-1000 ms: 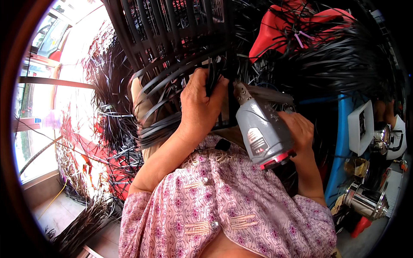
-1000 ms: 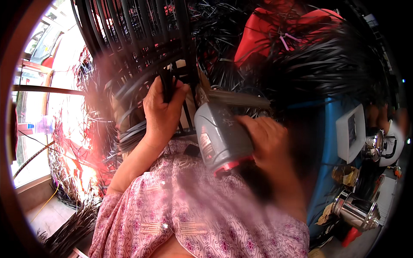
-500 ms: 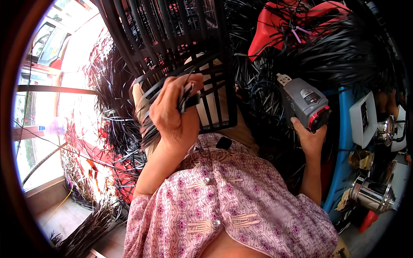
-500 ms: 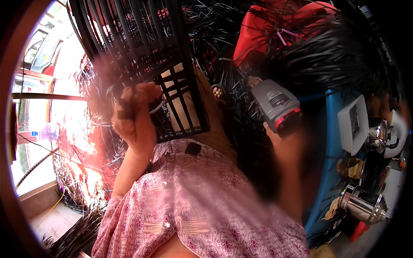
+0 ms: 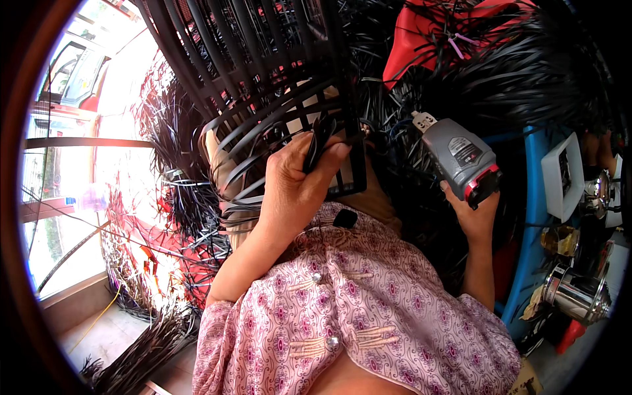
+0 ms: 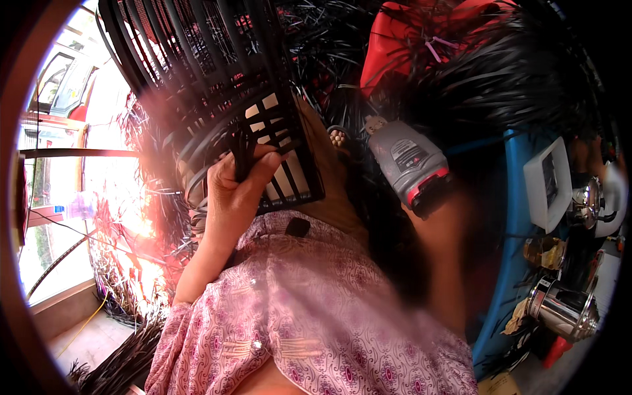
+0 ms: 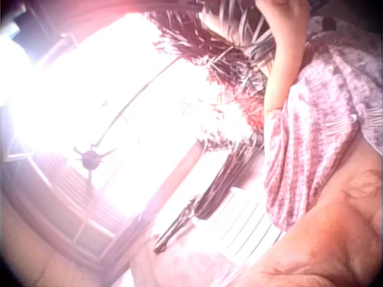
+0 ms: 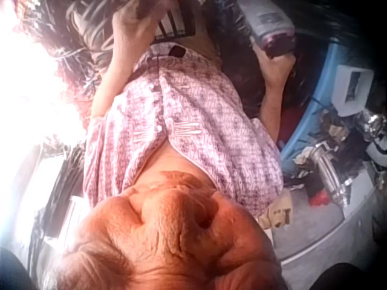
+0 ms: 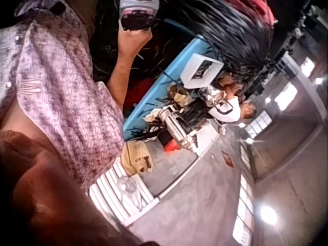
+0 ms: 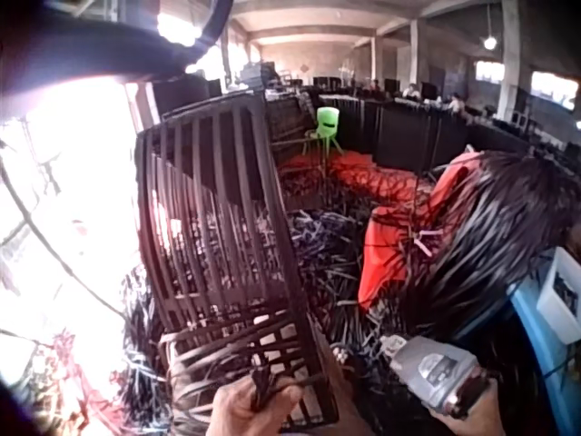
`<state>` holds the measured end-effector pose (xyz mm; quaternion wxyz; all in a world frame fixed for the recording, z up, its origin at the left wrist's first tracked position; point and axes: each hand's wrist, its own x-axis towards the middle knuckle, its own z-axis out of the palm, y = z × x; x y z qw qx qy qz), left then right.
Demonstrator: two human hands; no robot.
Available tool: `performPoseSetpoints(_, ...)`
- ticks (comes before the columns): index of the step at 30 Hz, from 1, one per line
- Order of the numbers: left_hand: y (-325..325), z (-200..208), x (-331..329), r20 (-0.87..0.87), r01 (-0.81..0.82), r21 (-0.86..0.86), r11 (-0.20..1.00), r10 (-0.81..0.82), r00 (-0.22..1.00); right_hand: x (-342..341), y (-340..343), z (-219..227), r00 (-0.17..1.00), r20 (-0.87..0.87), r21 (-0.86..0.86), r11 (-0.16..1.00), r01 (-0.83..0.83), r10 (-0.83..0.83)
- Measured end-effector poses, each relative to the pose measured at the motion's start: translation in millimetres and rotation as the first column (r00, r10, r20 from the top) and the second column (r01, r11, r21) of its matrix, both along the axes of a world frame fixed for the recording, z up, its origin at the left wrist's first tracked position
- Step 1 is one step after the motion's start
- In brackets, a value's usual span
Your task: The person sits on the floor and weaves black plastic strips into a basket frame. They use a staple gun to secure the strips at intervals, then continue weaving additional strips into the structure.
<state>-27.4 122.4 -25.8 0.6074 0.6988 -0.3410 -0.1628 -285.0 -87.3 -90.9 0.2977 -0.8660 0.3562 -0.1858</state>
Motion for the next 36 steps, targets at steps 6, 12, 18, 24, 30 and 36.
performPoseSetpoints(6,-7.9,-13.3,1.8,0.149,-0.097,0.205,0.974,0.067,0.987,19.1,28.1,28.7,0.964,0.266,0.172,0.985,-0.022,-0.024)
performPoseSetpoints(12,-16.8,-9.4,6.0,0.212,-0.167,0.289,0.942,0.108,0.971,30.8,24.1,40.1,0.947,0.168,-0.116,0.959,-0.258,0.275)
performPoseSetpoints(18,-19.0,-13.9,11.1,0.262,-0.149,0.325,0.934,0.063,0.963,46.1,17.1,40.0,0.877,0.18,-0.157,0.893,-0.422,0.446)
performPoseSetpoints(24,-19.3,-14.5,11.0,0.246,-0.16,0.354,0.921,0.074,0.966,52.8,12.1,40.7,0.848,0.107,-0.39,0.806,-0.445,0.519)
performPoseSetpoints(30,-21.1,-13.6,11.5,0.195,-0.155,0.347,0.925,0.09,0.977,58.7,18.1,51.1,0.847,0.162,-0.19,0.858,-0.477,0.507)
performPoseSetpoints(36,-21.3,-11.4,10.7,0.176,-0.148,0.341,0.928,0.091,0.98,63.6,18.7,51.1,0.838,0.142,-0.266,0.835,-0.481,0.528)
